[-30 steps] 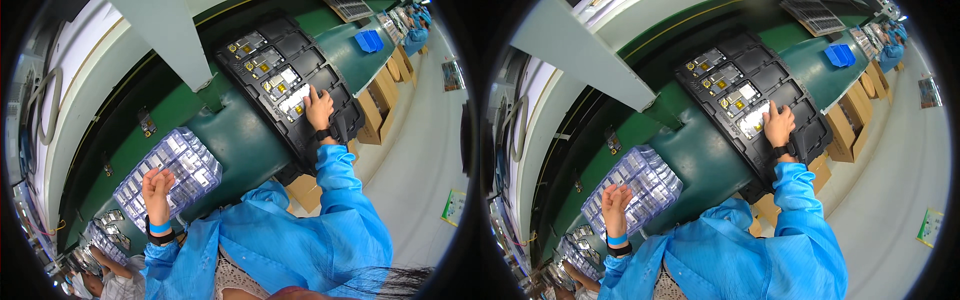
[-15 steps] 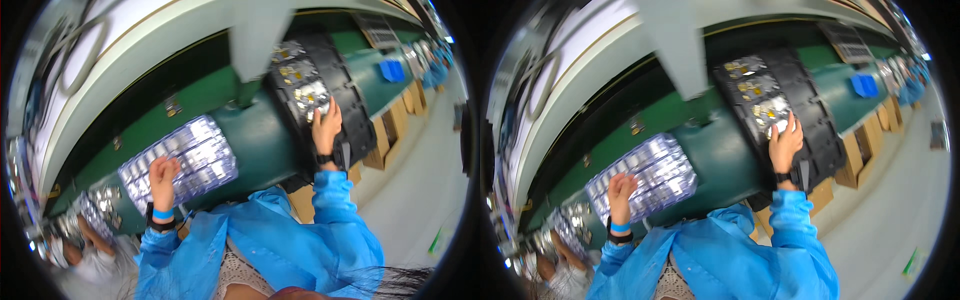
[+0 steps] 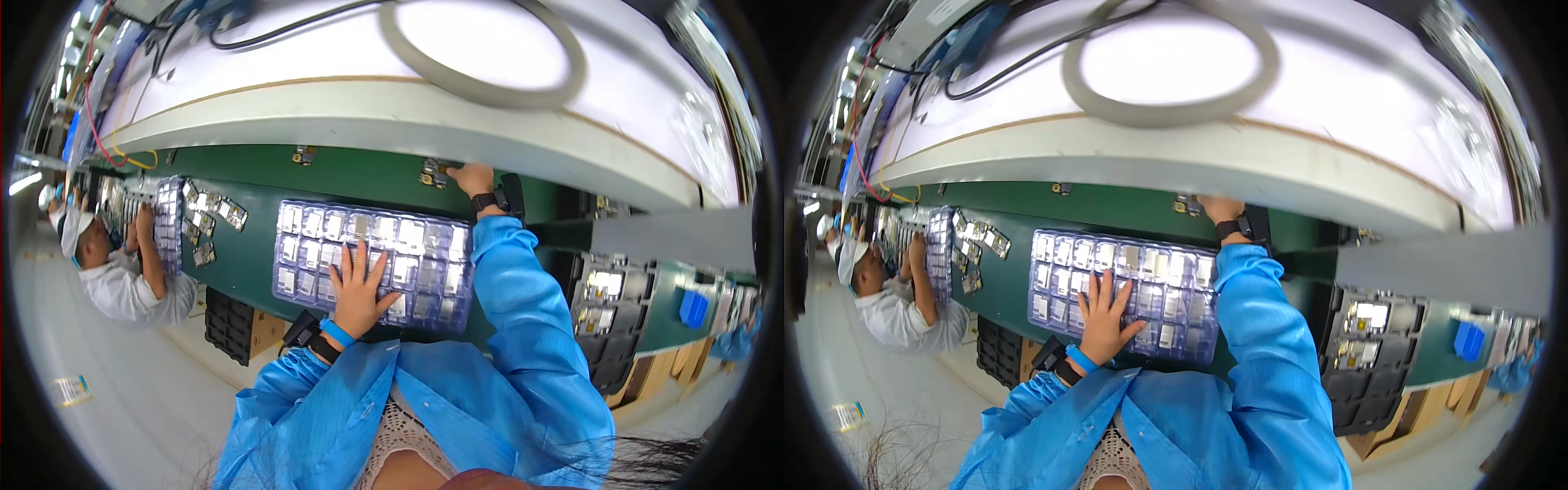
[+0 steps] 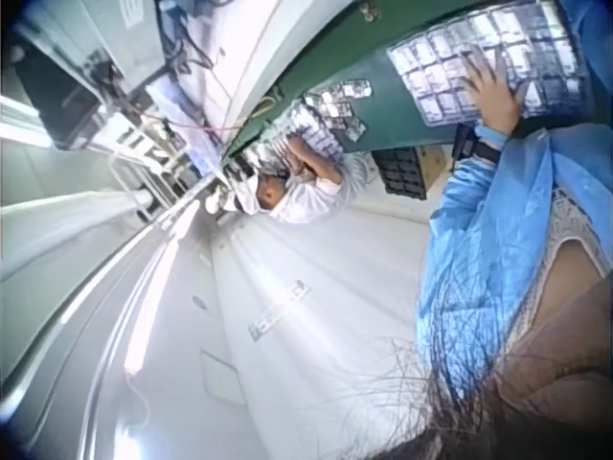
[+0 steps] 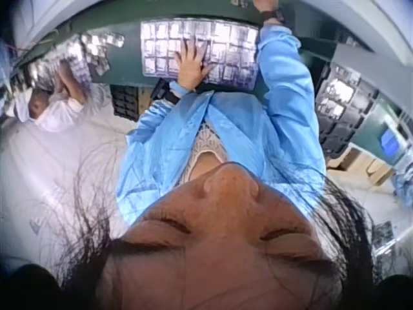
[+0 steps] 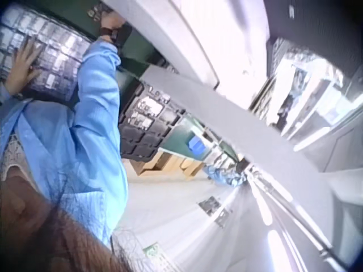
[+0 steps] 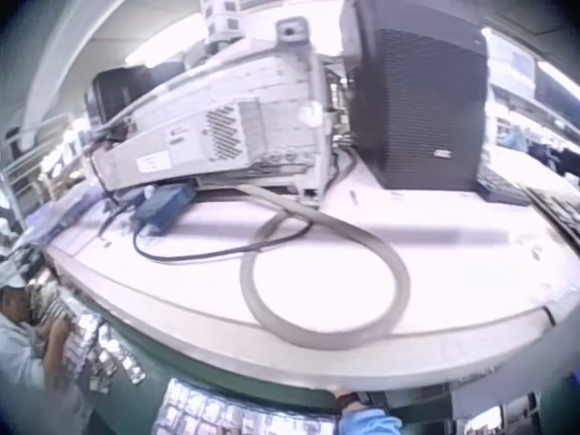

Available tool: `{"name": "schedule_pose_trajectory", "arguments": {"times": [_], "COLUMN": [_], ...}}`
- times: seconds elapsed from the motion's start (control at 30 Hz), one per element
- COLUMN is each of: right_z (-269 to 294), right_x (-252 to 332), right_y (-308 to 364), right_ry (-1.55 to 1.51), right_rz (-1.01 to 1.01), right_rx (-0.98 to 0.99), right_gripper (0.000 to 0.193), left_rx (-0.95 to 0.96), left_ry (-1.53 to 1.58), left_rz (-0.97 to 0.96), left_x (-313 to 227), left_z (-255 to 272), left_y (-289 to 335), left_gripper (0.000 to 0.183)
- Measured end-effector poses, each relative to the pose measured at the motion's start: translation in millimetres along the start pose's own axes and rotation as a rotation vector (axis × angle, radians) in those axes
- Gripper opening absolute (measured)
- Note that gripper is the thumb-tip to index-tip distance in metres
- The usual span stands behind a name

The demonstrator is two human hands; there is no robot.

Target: The person is seen assembling small electronic circuit boards and components on a factory assembly line.

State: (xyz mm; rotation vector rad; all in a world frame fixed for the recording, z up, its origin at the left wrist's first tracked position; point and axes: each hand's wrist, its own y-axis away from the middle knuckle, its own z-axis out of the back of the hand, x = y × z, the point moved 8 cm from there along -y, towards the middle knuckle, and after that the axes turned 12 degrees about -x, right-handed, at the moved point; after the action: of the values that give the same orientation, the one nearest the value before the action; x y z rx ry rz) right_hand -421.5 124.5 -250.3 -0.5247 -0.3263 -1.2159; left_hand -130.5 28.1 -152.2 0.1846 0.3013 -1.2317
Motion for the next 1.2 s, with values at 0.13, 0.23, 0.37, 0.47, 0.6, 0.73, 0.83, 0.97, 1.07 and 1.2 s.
{"name": "schedule_pose_trajectory", "arguments": {"times": [0.13,0.23,0.37,0.47,0.6,0.73,0.83,0.97,1.07,1.2], "right_z": [-56,-71,-68,-58,48,153,155,151,152,157], "right_x": [-13,-22,-29,-45,12,92,123,127,72,35], "right_y": [-17,-25,-29,-35,-15,35,98,148,144,133], "right_ry": [-0.109,-0.086,-0.042,-0.006,-0.017,-0.639,-1.105,-1.276,-1.002,-0.28], "right_rz": [0.105,0.115,0.12,0.09,0.186,-0.017,-0.354,-0.525,-0.471,-0.115], "right_rx": [0.04,0.133,0.183,0.237,-0.229,-0.101,0.298,0.377,0.214,-0.078], "right_gripper": [0.054,0.053,0.052,0.052,0.032,0.021,0.017,0.014,0.022,0.01], "left_rx": [-0.016,-0.004,-0.033,-0.059,-0.128,-0.264,-0.107,0.158,0.03,-0.179], "left_ry": [0.009,0.01,0.039,0.078,0.207,0.716,1.521,1.736,1.72,1.652], "left_rz": [0.025,0.059,0.044,0.035,0.05,0.17,0.406,0.407,0.438,0.433], "left_x": [4,7,5,6,9,15,7,-13,1,39], "left_z": [0,-2,1,4,21,62,56,62,85,118], "left_y": [1,5,4,2,1,-5,-11,-6,3,5], "left_gripper": [0.075,0.076,0.079,0.079,0.077,0.073,0.064,0.037,0.028,0.032]}}
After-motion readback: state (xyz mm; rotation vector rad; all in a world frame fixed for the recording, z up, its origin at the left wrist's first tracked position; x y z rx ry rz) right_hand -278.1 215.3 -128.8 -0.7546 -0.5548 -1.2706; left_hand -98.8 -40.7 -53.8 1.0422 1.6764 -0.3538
